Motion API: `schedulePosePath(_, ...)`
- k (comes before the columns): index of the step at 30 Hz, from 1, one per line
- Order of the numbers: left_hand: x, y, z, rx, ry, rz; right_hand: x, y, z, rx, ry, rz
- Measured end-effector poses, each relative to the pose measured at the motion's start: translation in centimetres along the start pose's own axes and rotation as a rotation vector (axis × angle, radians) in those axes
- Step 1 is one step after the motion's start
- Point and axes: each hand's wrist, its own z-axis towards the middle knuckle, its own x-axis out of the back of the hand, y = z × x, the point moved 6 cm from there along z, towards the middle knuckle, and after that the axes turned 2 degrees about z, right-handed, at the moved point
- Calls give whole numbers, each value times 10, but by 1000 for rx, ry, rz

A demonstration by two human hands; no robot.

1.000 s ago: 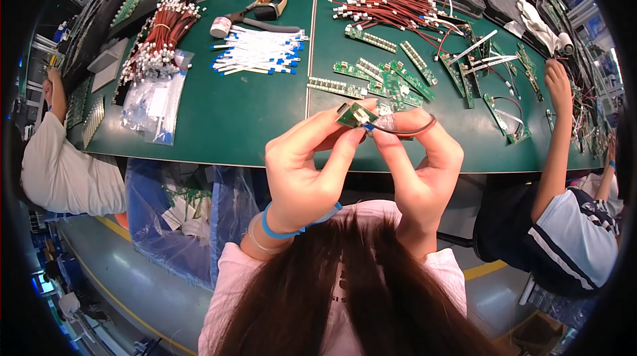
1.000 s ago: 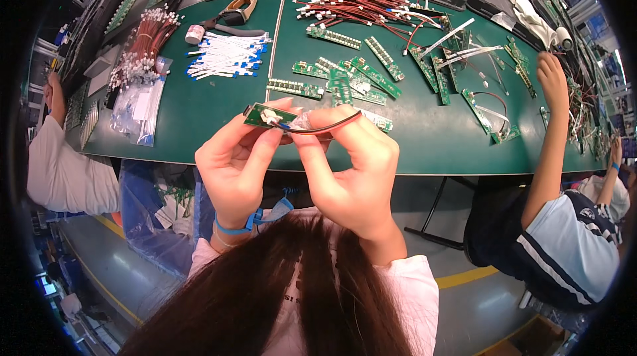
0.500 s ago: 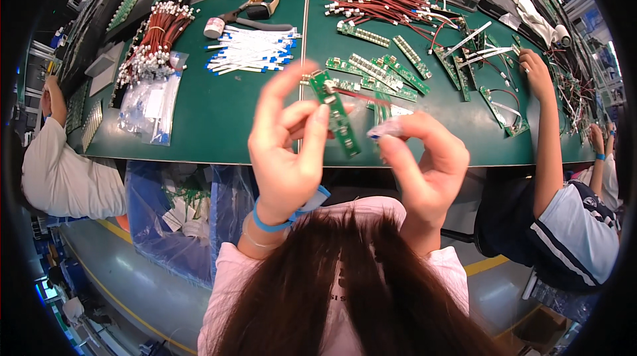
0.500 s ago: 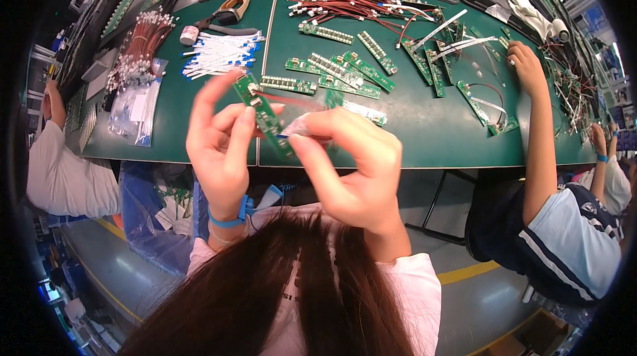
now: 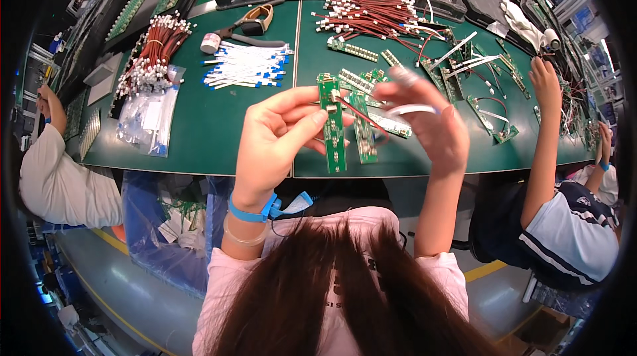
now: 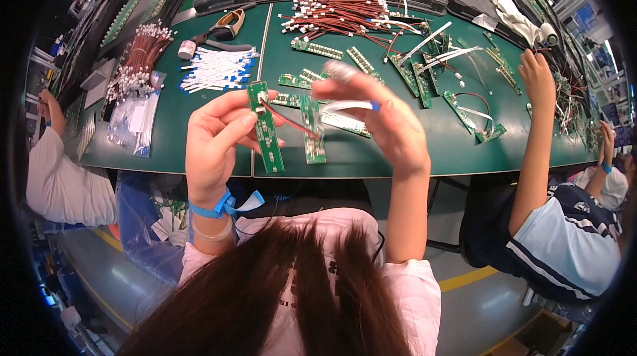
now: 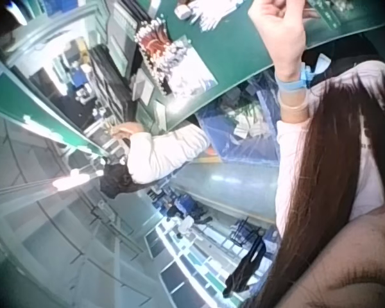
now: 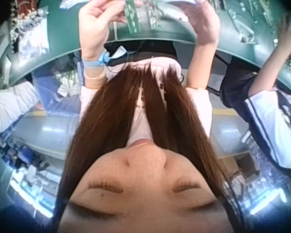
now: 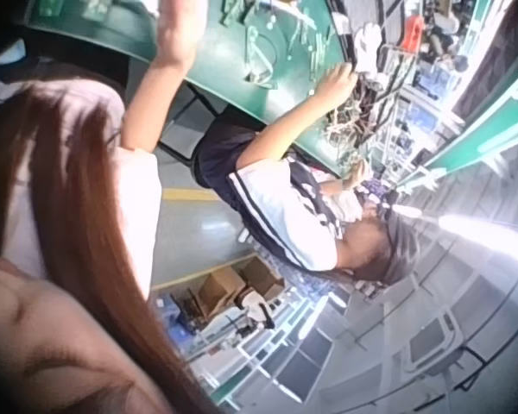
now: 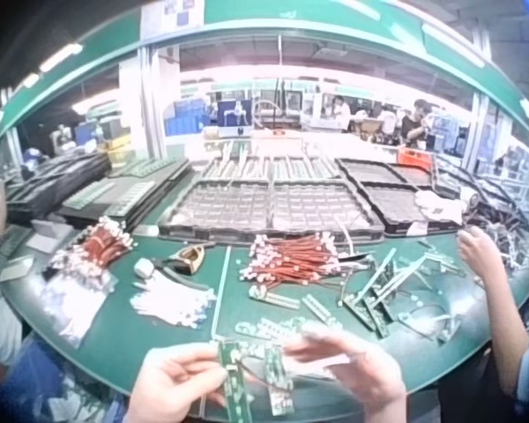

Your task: The person assembles electronic components by connecting wires to circuit boards and securing them with zip ties by hand.

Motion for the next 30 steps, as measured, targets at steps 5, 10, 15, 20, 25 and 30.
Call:
schedulePosePath(5, 1, 15, 2, -52, -53, -88, -22, 11, 10, -190, -338, 245)
schedulePosePath(10, 8, 23, 1, -20, -92, -105, -54, 16, 4, -329, -880, -167)
schedulePosePath(15, 23, 17, -4, -15, 7, -31, -39, 26, 3, -535, -316, -244)
schedulePosePath(20, 28, 6, -9, -107, 199, 21, -38, 35, -2, -273, 312, -217)
schedulePosePath(25, 24, -2, -9, -177, 204, -65, -47, 27, -3, -112, 352, -610)
schedulePosePath(30, 21, -2, -8, -71, 160, -63, -45, 25, -7, -212, 322, -597)
